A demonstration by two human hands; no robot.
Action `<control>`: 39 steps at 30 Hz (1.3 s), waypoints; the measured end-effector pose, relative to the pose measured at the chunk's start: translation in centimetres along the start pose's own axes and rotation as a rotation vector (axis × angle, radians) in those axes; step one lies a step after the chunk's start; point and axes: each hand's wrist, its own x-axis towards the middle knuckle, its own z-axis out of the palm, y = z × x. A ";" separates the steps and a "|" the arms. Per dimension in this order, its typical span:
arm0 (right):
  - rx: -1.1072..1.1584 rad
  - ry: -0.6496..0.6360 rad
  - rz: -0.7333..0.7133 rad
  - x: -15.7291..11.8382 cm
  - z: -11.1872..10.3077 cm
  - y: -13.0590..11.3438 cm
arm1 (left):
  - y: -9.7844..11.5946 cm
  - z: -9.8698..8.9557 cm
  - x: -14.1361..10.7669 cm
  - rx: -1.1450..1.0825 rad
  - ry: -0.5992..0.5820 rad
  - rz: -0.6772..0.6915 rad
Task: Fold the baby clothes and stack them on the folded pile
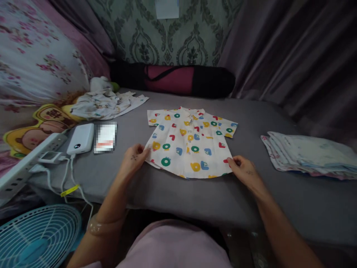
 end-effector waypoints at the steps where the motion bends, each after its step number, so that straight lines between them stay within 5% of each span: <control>1: 0.043 -0.024 0.039 0.0 0.0 0.2 | -0.3 -0.2 0.0 -0.051 -0.020 -0.036; 7: 0.106 -0.071 0.035 -0.3 -0.3 0.1 | -1.1 -0.6 0.2 -0.139 -0.094 -0.083; 15: -0.273 -0.177 -0.134 0.1 -1.9 2.0 | -2.7 -2.5 0.8 0.121 -0.161 0.005; 18: -0.427 -0.209 -0.209 1.5 -2.8 1.5 | -2.0 -3.2 2.0 0.325 -0.103 0.106; 21: -0.493 -0.141 -0.379 3.5 -1.6 -1.9 | 0.8 -1.3 4.2 0.450 -0.013 0.310; 25: -0.456 -0.061 -0.529 6.1 3.5 -6.6 | 4.5 4.3 7.2 0.505 -0.084 0.692; 29: -0.557 -0.081 -0.412 7.7 7.4 -6.9 | 4.5 7.9 8.8 0.688 -0.089 0.651; 35: -0.572 -0.168 -0.444 8.1 6.6 -5.1 | 2.7 6.7 9.5 0.722 -0.203 0.654; 39: -0.542 -0.234 -0.474 5.5 4.5 -3.9 | 1.6 4.8 7.8 0.690 -0.254 0.675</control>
